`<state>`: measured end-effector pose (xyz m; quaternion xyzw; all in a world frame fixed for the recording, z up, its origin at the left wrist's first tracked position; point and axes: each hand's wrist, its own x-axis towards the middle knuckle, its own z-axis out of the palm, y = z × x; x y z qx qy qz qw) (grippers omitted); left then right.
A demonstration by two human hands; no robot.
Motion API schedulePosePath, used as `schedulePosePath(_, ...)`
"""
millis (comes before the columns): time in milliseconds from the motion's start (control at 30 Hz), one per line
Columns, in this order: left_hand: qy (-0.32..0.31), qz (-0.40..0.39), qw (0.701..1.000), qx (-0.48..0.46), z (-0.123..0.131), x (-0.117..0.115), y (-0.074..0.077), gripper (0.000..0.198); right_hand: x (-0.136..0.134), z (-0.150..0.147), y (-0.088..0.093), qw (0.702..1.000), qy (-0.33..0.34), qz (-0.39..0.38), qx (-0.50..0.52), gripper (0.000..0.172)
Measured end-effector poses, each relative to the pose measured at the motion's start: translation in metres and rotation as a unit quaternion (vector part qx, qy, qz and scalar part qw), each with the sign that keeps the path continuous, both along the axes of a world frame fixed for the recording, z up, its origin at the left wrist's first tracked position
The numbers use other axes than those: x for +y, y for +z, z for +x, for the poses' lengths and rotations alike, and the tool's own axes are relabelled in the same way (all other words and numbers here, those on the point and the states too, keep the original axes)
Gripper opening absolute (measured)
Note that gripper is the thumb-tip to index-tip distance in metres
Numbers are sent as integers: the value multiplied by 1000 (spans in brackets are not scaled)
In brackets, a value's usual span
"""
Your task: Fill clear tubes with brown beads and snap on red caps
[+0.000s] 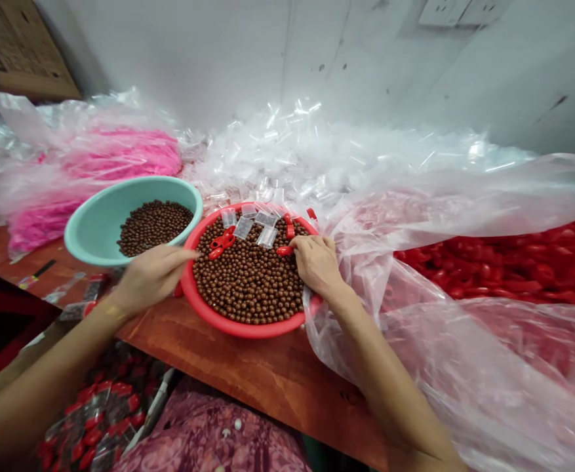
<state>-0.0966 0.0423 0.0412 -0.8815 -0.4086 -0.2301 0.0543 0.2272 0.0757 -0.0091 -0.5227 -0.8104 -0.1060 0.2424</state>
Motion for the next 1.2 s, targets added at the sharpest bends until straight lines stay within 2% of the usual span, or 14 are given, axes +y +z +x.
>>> schedulePosePath(67, -93, 35, 993, 56, 43, 47, 1, 35, -1, 1, -3, 999, 17, 3, 28, 18)
schedulePosePath(133, -168, 51, 977, 117, 78, 85, -7, 37, -1, 3, -5, 998, 35, -4, 45, 20)
schedulePosePath(200, -218, 54, 961, 161, 103, 111, -16, 33, 0, 4, -6, 997, 45, -7, 57, 21)
schedulePosePath(267, -245, 59, 950, 186, 116, 123, -19, 27, 0, 6, -6, 996, 48, -3, 70, 21)
schedulePosePath(333, -256, 73, 943, 201, 117, 120, -13, 24, 0, 6, -6, 995, 51, -4, 83, 21)
schedulePosePath(433, -227, 79, 941, 240, 105, 98, 7, 20, -2, 6, -6, 994, 48, -9, 102, 21)
schedulePosePath(500, -178, 34, 940, 291, 94, 80, 20, 15, -3, 6, -5, 993, 40, -12, 109, 21)
schedulePosePath(600, -90, -101, 916, 379, 83, 58, 28, 21, -4, 5, -4, 993, 33, -21, 112, 21)
schedulePosePath(700, -29, -212, 889, 405, 80, 47, 23, 28, -5, 5, -3, 992, 24, -30, 118, 21)
schedulePosePath(833, 23, -285, 883, 372, 74, 47, 16, 32, -5, 6, -1, 991, 24, -51, 124, 23)
schedulePosePath(900, 40, -292, 892, 343, 68, 46, 15, 25, -5, 6, -1, 989, 22, -61, 130, 23)
schedulePosePath(1000, 18, -283, 910, 302, 61, 42, 13, 14, -5, 7, -1, 989, 15, -64, 134, 24)
schedulePosePath(1100, 2, -254, 920, 300, 63, 37, 6, 22, -6, 6, 0, 988, 12, -61, 138, 23)
schedulePosePath(1200, -23, -240, 925, 294, 78, 37, -5, 23, -6, 6, 0, 989, 8, -56, 138, 23)
